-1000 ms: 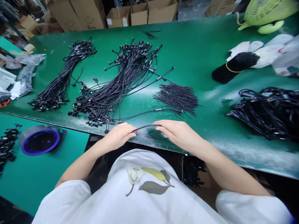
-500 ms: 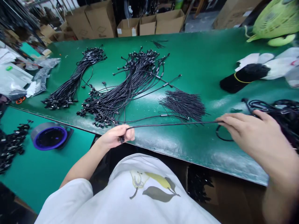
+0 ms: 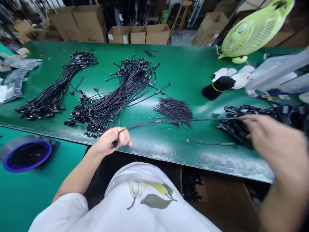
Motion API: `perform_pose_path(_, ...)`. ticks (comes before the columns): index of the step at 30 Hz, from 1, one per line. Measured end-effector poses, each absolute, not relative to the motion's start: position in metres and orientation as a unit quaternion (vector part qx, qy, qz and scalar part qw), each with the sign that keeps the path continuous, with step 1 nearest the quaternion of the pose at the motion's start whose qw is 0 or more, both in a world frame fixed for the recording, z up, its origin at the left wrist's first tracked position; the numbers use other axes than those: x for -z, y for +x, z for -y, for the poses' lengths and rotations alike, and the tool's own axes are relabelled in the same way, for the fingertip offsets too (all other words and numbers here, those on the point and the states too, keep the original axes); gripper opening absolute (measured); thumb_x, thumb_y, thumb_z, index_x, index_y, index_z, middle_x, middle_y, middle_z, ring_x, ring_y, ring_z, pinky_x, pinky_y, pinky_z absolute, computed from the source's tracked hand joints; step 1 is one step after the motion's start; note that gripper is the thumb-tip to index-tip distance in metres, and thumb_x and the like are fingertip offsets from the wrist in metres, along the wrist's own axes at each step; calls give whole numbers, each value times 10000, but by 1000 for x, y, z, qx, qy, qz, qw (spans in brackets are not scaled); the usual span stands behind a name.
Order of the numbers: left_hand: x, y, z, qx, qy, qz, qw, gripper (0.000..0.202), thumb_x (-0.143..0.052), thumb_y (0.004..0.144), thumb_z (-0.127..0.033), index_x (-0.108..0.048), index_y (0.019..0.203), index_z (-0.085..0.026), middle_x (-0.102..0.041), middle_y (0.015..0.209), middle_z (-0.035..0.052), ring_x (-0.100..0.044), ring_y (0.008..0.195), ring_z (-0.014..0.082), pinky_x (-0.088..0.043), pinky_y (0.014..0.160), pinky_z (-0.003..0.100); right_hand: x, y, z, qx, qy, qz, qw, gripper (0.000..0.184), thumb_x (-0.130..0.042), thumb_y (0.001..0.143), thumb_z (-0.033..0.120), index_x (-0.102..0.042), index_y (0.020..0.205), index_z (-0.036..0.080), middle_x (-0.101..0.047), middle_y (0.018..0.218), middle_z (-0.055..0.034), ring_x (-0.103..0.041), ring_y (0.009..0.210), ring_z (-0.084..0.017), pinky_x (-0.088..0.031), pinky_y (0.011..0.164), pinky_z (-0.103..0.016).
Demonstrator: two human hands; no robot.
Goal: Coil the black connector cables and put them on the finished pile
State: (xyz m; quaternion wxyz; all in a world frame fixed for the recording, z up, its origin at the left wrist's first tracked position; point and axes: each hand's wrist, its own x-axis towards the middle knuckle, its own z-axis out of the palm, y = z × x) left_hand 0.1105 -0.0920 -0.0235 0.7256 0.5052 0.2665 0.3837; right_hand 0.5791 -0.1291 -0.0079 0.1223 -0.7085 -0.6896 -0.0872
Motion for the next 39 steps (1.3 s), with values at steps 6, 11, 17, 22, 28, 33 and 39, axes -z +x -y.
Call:
perform_pose_path(6,34,158,100,-408,674,-376,487,214,-610,881,-368,-726,920,-193,-656,1177,124,-558,1192,255,-385,1094,403,11,432,147,-83,-485,871,-4,268,-410,979,307,-576,789,216,-674,660,-39,-611,528,-183,-346,495,-285)
perform_pose_path(11,43,178,116,-284,730,-353,511,193,-590,895,-332,-715,868,-188,-670,770,57,-622,730,183,-513,802,338,-10,385,118,-150,-433,888,44,271,-470,974,360,-595,823,173,-676,754,-38,-620,659,-154,-338,560,-245)
perform_pose_path(17,27,112,101,-391,362,-278,799,291,-654,861,-402,-663,763,-128,-267,471,-109,-215,354,23,-324,363,129,8,438,83,-347,-450,813,127,313,-480,943,467,-654,928,207,-699,828,-5,-614,695,-142,-434,648,-248)
perform_pose_path(22,20,103,94,-507,204,-246,801,310,-694,842,-268,-662,1094,-90,-340,561,-93,-275,401,8,-293,352,63,30,451,87,-133,-548,793,231,375,-373,989,414,-674,1027,194,-713,918,-69,-650,786,-187,-427,616,-273)
perform_pose_path(28,25,127,87,-546,227,-278,757,190,-564,940,-235,-674,901,-85,-349,504,-84,-369,395,32,-410,419,123,33,407,115,27,-447,892,55,263,-437,968,249,-691,969,183,-685,714,-33,-616,582,-140,-338,505,-273)
perform_pose_path(33,16,97,92,-517,133,-224,815,256,-454,991,-214,-636,932,-43,-345,456,-97,-366,327,16,-310,323,69,26,438,94,50,-505,845,165,323,-388,991,282,-697,1023,193,-748,977,-59,-698,793,-178,-450,608,-263)
perform_pose_path(39,11,79,96,-562,108,-209,793,303,-366,1017,-188,-566,1188,-39,-417,448,-98,-424,333,20,-323,334,52,23,461,84,73,-513,840,157,341,-383,1002,319,-694,1061,193,-747,989,-61,-696,785,-182,-421,554,-274)
